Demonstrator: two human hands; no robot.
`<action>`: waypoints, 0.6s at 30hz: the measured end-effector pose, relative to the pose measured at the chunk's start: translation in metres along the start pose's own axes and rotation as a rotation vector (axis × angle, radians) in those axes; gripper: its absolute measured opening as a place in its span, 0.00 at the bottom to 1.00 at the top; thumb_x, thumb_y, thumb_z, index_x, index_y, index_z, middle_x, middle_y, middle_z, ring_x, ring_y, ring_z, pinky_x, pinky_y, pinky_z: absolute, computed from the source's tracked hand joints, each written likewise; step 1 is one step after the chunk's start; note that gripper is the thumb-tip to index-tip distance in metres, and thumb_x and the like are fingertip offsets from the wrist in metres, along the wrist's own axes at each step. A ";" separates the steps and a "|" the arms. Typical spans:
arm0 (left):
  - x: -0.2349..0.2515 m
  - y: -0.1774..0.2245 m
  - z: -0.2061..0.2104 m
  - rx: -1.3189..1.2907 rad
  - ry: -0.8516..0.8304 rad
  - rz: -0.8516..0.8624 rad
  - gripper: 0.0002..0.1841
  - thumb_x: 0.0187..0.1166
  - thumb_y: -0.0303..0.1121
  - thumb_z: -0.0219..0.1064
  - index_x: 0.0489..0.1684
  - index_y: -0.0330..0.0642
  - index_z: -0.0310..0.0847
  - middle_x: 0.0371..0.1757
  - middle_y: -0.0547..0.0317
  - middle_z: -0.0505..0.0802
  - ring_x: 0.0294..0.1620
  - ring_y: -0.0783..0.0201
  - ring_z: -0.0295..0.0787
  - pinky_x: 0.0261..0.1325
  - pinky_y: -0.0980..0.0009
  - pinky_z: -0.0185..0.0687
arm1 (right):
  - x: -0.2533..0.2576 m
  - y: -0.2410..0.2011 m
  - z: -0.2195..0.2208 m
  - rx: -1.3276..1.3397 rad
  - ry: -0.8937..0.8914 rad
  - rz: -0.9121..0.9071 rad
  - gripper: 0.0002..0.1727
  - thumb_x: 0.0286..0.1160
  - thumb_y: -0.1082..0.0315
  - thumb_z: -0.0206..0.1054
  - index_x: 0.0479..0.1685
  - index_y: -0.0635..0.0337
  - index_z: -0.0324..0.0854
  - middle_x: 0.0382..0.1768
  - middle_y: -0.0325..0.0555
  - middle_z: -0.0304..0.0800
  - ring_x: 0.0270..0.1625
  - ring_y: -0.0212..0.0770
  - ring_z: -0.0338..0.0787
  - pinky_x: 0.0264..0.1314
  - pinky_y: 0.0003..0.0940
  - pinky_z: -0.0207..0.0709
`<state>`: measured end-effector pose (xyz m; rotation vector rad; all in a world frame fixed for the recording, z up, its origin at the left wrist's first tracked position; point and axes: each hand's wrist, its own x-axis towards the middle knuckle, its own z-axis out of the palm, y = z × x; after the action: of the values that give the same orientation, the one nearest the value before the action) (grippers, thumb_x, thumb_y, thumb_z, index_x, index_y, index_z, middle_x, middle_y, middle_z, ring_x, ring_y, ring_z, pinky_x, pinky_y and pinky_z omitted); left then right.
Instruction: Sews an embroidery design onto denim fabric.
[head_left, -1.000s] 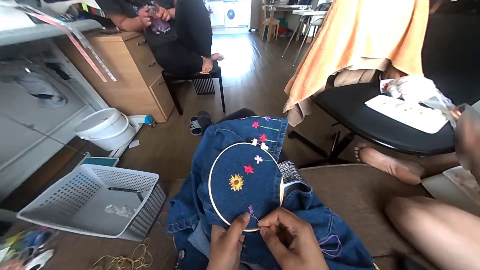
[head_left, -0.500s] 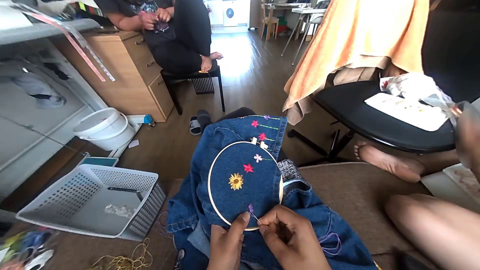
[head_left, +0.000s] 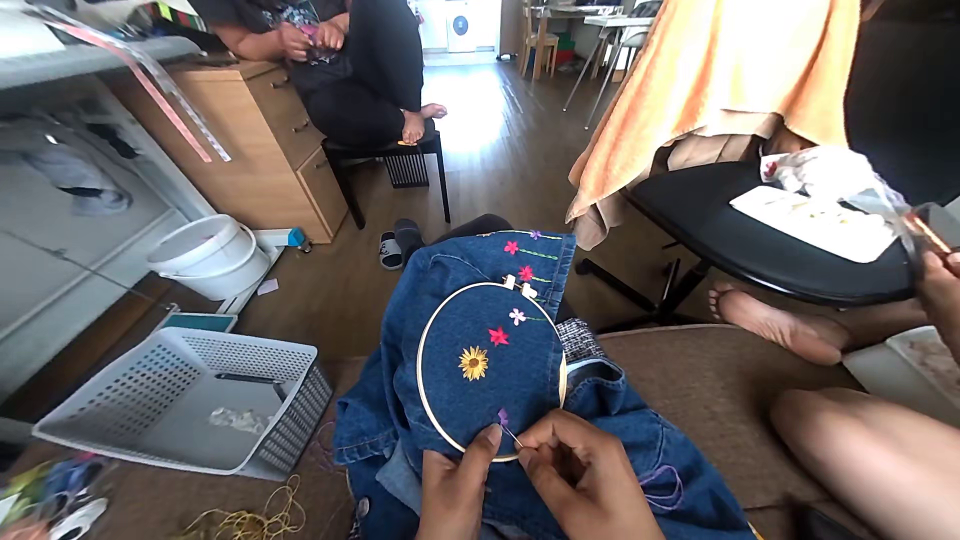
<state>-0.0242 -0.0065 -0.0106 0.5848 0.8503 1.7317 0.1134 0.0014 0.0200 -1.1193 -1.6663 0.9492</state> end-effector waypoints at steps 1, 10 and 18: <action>0.000 0.000 0.000 0.002 -0.003 0.004 0.15 0.68 0.13 0.65 0.51 0.36 0.76 0.41 0.58 0.97 0.44 0.67 0.97 0.53 0.66 0.94 | 0.000 0.000 0.001 0.002 0.006 -0.005 0.03 0.67 0.76 0.69 0.34 0.63 0.88 0.27 0.38 0.84 0.23 0.20 0.77 0.25 0.14 0.71; 0.000 0.001 0.000 0.076 0.006 0.009 0.18 0.70 0.13 0.63 0.57 0.35 0.68 0.43 0.60 0.96 0.45 0.68 0.96 0.55 0.66 0.93 | 0.003 0.007 0.005 -0.023 0.040 -0.071 0.05 0.72 0.71 0.71 0.37 0.63 0.90 0.31 0.41 0.85 0.26 0.21 0.79 0.28 0.13 0.74; -0.001 0.005 0.001 0.001 0.013 -0.033 0.15 0.69 0.13 0.64 0.52 0.35 0.74 0.41 0.57 0.97 0.43 0.66 0.97 0.53 0.64 0.94 | 0.008 0.014 0.010 -0.115 0.082 -0.172 0.04 0.72 0.72 0.69 0.37 0.60 0.89 0.33 0.39 0.82 0.28 0.21 0.77 0.30 0.11 0.72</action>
<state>-0.0259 -0.0078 -0.0063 0.5581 0.8656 1.7067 0.1064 0.0123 0.0065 -1.0564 -1.7365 0.6975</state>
